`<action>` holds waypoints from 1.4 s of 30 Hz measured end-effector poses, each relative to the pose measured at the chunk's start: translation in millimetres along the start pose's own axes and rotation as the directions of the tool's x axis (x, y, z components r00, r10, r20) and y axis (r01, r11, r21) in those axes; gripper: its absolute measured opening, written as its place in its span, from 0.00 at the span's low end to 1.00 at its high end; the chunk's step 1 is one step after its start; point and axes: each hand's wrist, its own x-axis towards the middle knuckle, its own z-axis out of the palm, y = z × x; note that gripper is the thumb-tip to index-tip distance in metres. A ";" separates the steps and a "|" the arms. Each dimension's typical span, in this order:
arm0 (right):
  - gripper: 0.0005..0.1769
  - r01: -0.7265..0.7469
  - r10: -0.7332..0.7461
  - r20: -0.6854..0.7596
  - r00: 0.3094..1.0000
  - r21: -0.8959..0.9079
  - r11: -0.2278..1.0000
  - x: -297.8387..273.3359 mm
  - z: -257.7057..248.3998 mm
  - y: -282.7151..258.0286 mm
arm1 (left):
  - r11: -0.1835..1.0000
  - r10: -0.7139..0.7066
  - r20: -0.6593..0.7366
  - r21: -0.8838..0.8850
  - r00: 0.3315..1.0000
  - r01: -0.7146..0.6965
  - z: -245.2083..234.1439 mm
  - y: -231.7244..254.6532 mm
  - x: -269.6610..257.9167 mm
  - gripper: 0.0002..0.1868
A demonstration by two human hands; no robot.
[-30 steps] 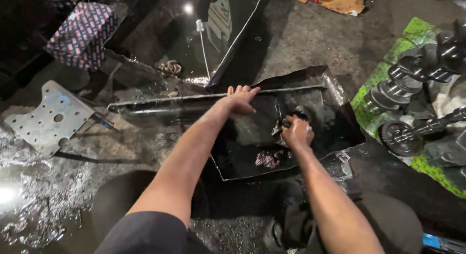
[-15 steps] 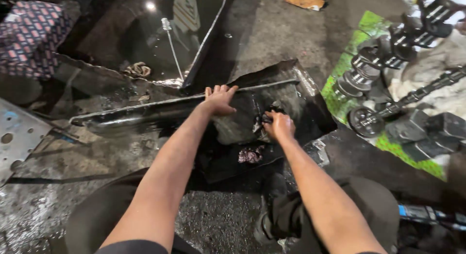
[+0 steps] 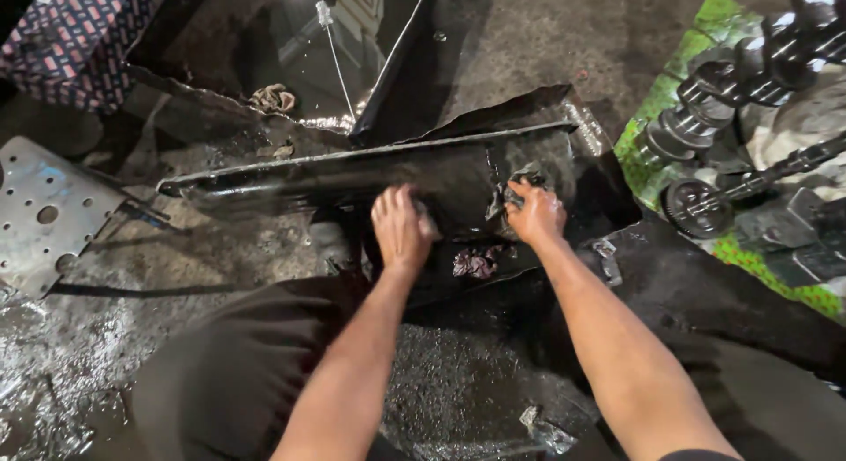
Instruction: The recorder is cleaning an oil pan and other engine parts using fluid and a cloth.
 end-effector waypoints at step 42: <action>0.21 -0.113 0.234 -0.313 0.921 0.359 0.927 -47.5 -9.8 -8.5 | 0.929 0.304 -0.064 0.239 0.950 -0.281 200.7 -188.5 -144.1 0.20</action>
